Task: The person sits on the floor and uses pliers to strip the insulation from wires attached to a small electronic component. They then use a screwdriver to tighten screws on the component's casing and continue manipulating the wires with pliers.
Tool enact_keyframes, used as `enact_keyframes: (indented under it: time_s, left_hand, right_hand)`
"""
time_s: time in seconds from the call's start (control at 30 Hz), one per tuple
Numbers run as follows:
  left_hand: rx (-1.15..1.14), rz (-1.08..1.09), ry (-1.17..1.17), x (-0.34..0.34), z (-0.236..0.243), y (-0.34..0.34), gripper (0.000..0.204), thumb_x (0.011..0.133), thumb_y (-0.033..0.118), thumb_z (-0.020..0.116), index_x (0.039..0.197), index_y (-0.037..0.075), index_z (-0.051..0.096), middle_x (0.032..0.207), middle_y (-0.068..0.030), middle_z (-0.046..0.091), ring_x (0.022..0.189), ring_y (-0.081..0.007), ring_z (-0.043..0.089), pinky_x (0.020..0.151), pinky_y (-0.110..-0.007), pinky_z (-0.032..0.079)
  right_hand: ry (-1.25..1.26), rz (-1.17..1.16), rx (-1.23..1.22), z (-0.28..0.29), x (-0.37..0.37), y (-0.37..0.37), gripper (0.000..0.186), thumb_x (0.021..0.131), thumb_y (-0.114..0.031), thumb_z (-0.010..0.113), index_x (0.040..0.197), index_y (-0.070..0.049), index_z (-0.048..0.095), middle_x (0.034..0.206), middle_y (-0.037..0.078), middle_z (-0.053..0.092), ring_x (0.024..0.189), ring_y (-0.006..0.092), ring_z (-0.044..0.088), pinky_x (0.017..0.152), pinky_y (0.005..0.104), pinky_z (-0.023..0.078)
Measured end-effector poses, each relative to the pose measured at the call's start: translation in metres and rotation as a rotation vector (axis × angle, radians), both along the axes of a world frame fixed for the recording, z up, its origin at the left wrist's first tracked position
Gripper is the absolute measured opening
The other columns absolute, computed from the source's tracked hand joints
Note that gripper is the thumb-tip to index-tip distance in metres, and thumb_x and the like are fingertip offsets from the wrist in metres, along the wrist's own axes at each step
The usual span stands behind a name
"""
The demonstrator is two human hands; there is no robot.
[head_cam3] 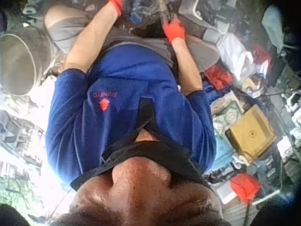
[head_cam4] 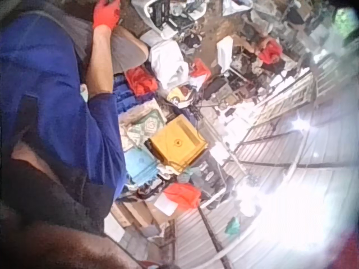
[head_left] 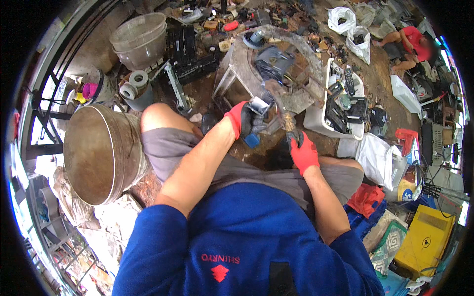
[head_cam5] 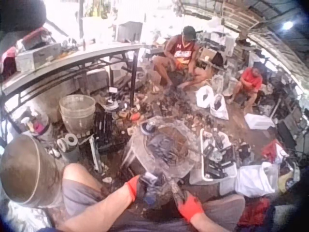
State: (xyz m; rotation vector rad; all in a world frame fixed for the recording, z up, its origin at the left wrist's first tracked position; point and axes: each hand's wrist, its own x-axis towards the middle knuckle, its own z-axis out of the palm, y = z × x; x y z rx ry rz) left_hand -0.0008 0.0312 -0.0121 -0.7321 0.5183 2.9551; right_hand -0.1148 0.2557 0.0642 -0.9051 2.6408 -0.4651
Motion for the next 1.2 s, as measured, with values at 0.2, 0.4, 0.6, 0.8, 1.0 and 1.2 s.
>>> enact_keyframes:
  time_s: [0.2, 0.4, 0.6, 0.8, 1.0, 1.2]
  left_hand:
    - [-0.134, -0.030, -0.073, 0.014, 0.014, -0.003, 0.035, 0.099, 0.034, 0.049, 0.095, 0.006, 0.070, 0.062, -0.0005, 0.052, 0.048, -0.0142, 0.043, 0.053, -0.032, 0.044]
    - [-0.013, -0.039, -0.061, 0.015, 0.011, -0.002, 0.036, 0.095, 0.037, 0.057, 0.094, 0.003, 0.068, 0.067, -0.0054, 0.055, 0.051, -0.0163, 0.045, 0.051, -0.032, 0.040]
    - [0.030, 0.115, -0.098, 0.018, -0.029, -0.002, 0.024, 0.096, 0.033, 0.057, 0.090, 0.010, 0.061, 0.074, -0.0057, 0.056, 0.063, -0.0218, 0.055, 0.061, -0.039, 0.053]
    - [-0.442, 0.657, -0.189, 0.007, -0.036, 0.013, 0.024, 0.101, 0.031, 0.056, 0.112, 0.010, 0.061, 0.089, -0.0018, 0.060, 0.079, -0.0174, 0.061, 0.078, -0.033, 0.053]
    - [-0.901, 0.823, -0.149, 0.026, 0.009, 0.054, 0.042, 0.106, 0.025, 0.051, 0.140, 0.000, 0.046, 0.130, -0.0107, 0.055, 0.119, -0.0179, 0.052, 0.105, -0.033, 0.040]
    - [-1.105, 0.754, 0.043, 0.023, 0.041, 0.072, 0.071, 0.087, 0.024, 0.076, 0.144, 0.000, 0.042, 0.134, -0.0130, 0.051, 0.124, -0.0234, 0.050, 0.107, -0.035, 0.039]
  right_hand:
    - [0.102, 0.215, -0.387, 0.033, -0.014, 0.023, 0.051, 0.087, -0.018, 0.068, 0.132, 0.003, 0.055, 0.106, 0.030, 0.068, 0.100, 0.0448, 0.067, 0.085, 0.0461, 0.053]
    - [0.038, 0.216, -0.158, 0.034, -0.004, 0.007, 0.053, 0.088, -0.024, 0.068, 0.130, 0.004, 0.055, 0.108, 0.028, 0.068, 0.102, 0.0444, 0.066, 0.085, 0.0470, 0.054]
    - [-0.029, 0.132, -0.056, 0.010, -0.004, -0.009, 0.051, 0.093, -0.030, 0.064, 0.133, 0.002, 0.056, 0.110, 0.028, 0.068, 0.104, 0.0438, 0.066, 0.088, 0.0481, 0.053]
    - [-0.019, 0.123, -0.048, 0.012, -0.007, 0.006, 0.058, 0.092, -0.038, 0.064, 0.135, 0.000, 0.055, 0.114, 0.028, 0.067, 0.107, 0.0436, 0.065, 0.092, 0.0477, 0.053]
    - [-0.093, 0.082, 0.127, -0.020, 0.002, -0.003, 0.062, 0.093, -0.045, 0.061, 0.137, -0.002, 0.055, 0.118, 0.028, 0.067, 0.109, 0.0435, 0.064, 0.094, 0.0486, 0.051]
    - [-0.073, 0.084, -0.008, -0.025, 0.003, -0.005, 0.057, 0.093, -0.045, 0.060, 0.131, -0.003, 0.058, 0.115, 0.026, 0.068, 0.107, 0.0444, 0.064, 0.092, 0.0503, 0.051]
